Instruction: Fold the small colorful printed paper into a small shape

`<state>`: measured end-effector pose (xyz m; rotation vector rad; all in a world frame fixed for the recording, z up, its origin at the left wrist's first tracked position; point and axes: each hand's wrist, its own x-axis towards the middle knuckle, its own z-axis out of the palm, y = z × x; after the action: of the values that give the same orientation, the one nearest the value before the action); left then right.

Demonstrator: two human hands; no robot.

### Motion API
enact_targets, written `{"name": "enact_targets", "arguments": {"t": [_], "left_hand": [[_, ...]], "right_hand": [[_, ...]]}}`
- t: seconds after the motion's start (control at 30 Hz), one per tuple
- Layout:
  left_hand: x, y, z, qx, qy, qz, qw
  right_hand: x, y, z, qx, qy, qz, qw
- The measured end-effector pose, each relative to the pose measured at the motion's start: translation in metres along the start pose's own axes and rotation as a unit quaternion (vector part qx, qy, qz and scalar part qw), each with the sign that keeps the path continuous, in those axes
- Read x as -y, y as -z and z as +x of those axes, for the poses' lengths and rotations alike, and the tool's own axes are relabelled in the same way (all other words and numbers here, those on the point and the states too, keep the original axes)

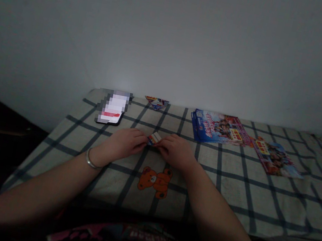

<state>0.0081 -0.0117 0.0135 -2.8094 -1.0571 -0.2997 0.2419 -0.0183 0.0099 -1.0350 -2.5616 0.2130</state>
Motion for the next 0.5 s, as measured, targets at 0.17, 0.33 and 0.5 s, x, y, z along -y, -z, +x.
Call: {"name": "enact_targets", "arguments": {"t": [0.17, 0.33, 0.5], "left_hand": [[-0.004, -0.002, 0.001, -0.015, 0.026, -0.01, 0.999], [-0.004, -0.001, 0.0, -0.014, 0.045, -0.016, 0.999], [-0.004, -0.002, 0.0, -0.016, 0.056, -0.019, 0.998]], "right_hand": [[-0.001, -0.001, 0.001, 0.009, -0.015, 0.01, 1.0], [0.003, 0.003, 0.001, 0.025, -0.022, -0.024, 0.999], [0.009, 0.002, 0.002, 0.016, -0.104, -0.013, 0.994]]}}
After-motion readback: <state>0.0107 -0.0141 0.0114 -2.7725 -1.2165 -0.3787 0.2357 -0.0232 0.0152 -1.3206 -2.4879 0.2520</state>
